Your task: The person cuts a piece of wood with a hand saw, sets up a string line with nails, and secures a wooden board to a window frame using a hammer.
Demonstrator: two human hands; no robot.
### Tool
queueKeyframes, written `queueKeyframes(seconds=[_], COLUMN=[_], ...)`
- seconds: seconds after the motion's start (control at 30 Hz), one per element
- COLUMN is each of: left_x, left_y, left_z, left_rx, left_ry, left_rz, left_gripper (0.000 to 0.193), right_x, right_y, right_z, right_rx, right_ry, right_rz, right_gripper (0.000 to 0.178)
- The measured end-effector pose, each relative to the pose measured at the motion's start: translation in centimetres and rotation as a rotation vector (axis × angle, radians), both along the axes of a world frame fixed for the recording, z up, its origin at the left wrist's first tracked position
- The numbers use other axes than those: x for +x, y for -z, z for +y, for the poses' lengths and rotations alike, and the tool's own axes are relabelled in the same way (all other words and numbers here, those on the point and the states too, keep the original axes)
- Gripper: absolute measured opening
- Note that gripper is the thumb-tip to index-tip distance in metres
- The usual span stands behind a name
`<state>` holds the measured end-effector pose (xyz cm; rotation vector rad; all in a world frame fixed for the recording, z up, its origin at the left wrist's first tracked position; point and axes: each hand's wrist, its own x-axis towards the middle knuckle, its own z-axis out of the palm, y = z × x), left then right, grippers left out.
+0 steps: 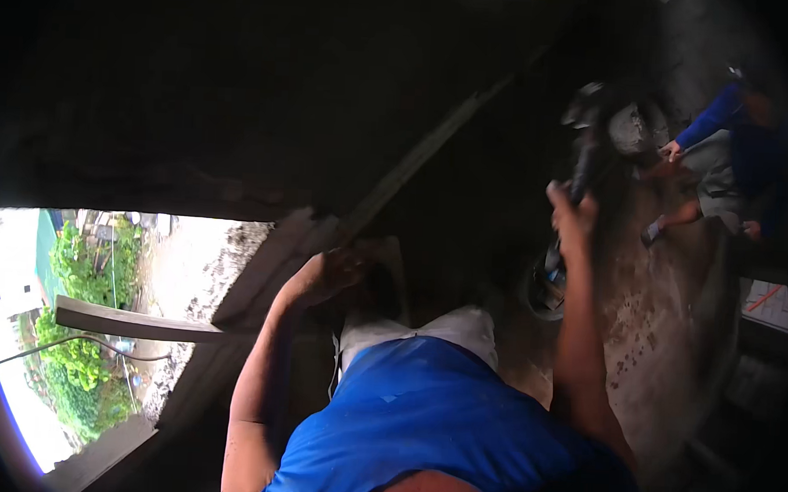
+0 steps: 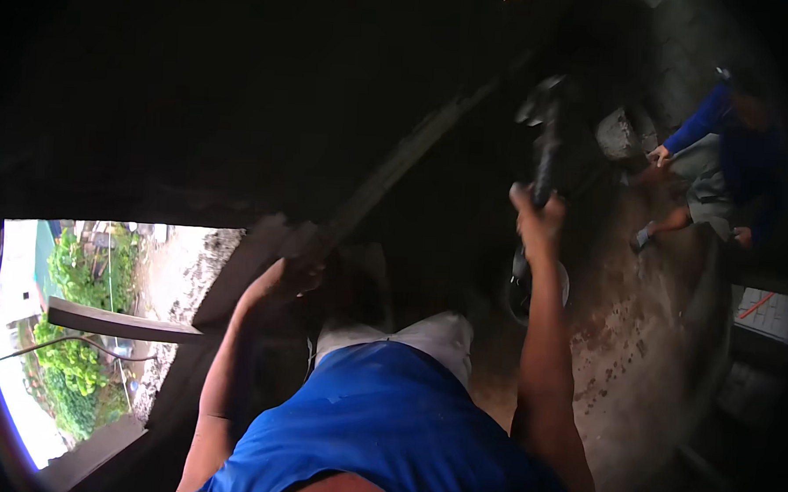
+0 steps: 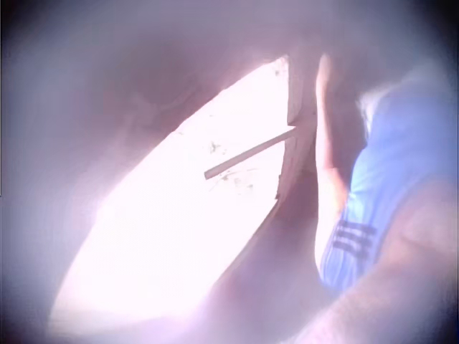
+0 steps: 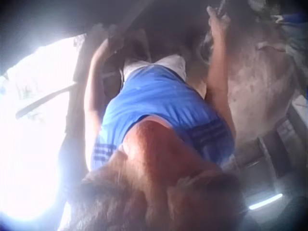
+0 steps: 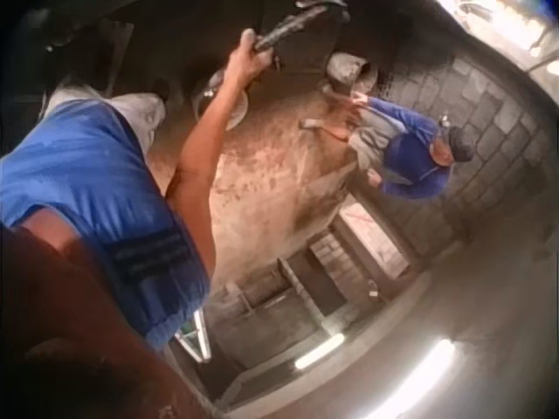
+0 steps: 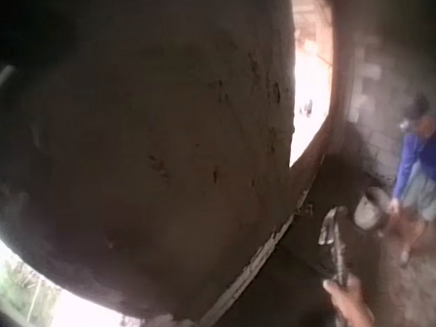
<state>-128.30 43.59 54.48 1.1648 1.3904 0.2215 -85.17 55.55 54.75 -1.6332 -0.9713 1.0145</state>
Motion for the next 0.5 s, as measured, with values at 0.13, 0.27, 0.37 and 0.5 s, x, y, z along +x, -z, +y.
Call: queueKeyframes(seconds=[0.13, 0.27, 0.37, 0.5], left_x=[-0.8, -3.3, 0.9, 3.5], left_y=[18.6, 36.4, 45.0, 52.4], left_z=[-4.7, -12.1, -8.2, -3.2], left_rx=[-0.365, -0.513, -0.458, -0.402], left_ry=[-0.319, -0.562, -0.059, -0.447], left_rz=[-0.048, -0.094, 0.318, 0.332], left_gripper=[0.023, 0.013, 0.014, 0.015], right_x=[7.4, 13.8, 24.8, 25.4], right_y=[18.4, 26.1, 31.2, 28.9], right_z=[-8.8, -19.6, -30.5, -35.0], right_rx=[-0.645, -0.908, -1.067, -1.212], right_ry=[-0.105, -0.345, -0.564, -0.811], right_rz=[0.058, -0.241, -0.551, -0.760], right_gripper=[0.024, 0.020, 0.025, 0.028])
